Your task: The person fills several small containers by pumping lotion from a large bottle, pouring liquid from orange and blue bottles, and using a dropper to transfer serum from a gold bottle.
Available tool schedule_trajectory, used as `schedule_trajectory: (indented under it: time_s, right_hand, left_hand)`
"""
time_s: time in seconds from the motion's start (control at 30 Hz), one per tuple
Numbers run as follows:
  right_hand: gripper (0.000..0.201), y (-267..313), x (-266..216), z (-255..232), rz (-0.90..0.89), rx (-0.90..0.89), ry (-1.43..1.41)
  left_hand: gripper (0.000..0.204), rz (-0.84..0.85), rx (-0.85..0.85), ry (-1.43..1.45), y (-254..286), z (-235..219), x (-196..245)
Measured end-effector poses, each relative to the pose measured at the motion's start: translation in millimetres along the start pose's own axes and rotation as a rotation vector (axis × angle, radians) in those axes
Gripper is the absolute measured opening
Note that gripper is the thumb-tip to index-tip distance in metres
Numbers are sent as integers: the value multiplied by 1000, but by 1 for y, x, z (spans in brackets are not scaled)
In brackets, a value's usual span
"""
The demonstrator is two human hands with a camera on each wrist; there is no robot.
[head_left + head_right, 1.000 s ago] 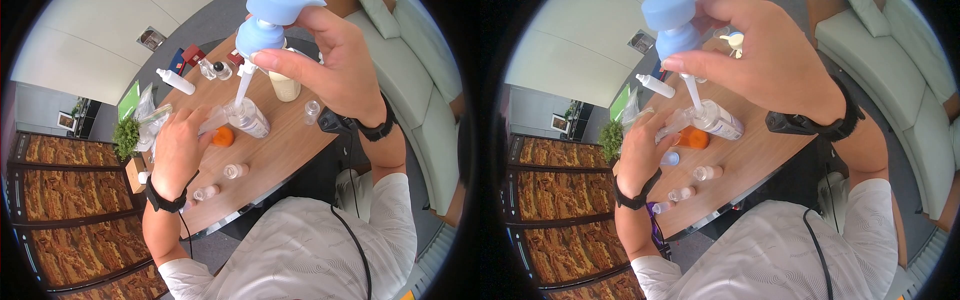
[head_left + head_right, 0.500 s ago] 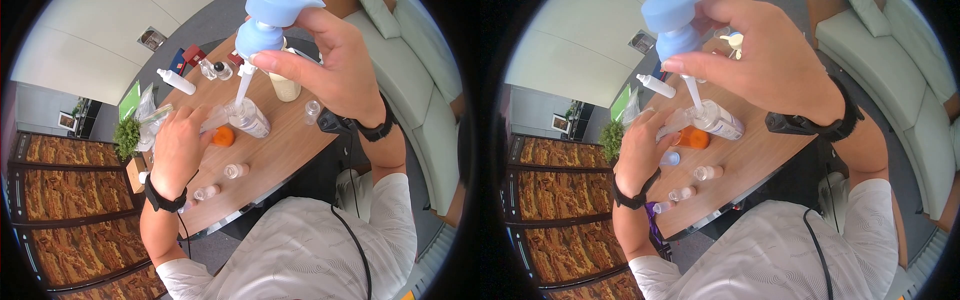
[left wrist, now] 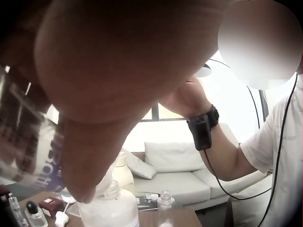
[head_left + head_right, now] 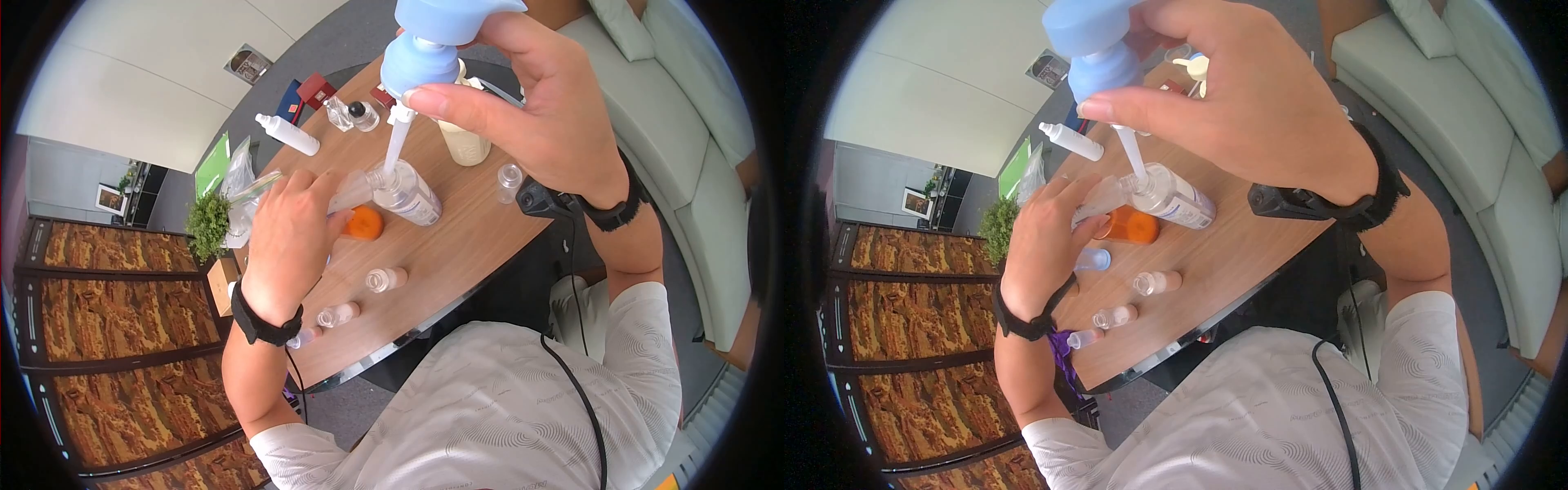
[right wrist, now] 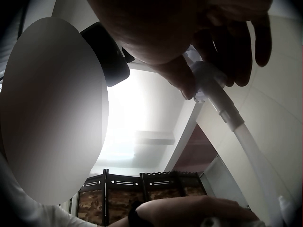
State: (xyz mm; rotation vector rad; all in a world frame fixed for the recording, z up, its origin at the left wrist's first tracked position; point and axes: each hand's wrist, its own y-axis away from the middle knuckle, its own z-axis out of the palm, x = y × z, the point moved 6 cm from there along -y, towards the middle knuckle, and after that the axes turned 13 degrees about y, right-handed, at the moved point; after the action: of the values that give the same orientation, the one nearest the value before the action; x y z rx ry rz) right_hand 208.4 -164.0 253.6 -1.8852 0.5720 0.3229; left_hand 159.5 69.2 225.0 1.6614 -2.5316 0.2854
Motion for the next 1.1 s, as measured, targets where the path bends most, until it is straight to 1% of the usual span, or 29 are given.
schedule_trajectory:
  time_s: [0.27, 0.43, 0.67, 0.8, 0.93, 1.1]
  right_hand:
    - [37, -1, -5, -2, -25, -18, 78]
    - [37, 0, 0, 0, -13, 12, 5]
    - [39, 1, 2, -2, -13, -2, 49]
    - [39, 2, 3, -2, 11, 9, 27]
    - [39, 3, 4, -2, 31, 1, 4]
    - [38, 3, 5, -2, 17, 19, -8]
  left_hand:
    - [49, -14, -35, -36, -3, -2, 2]
    - [49, -11, -39, -39, -5, -4, 5]
    - [48, 35, -32, -49, -7, -4, 7]
    - [49, 59, -34, -72, -8, -5, 8]
    - [49, 54, -35, -81, -9, -6, 11]
    - [50, 61, -29, -82, -10, -7, 13]
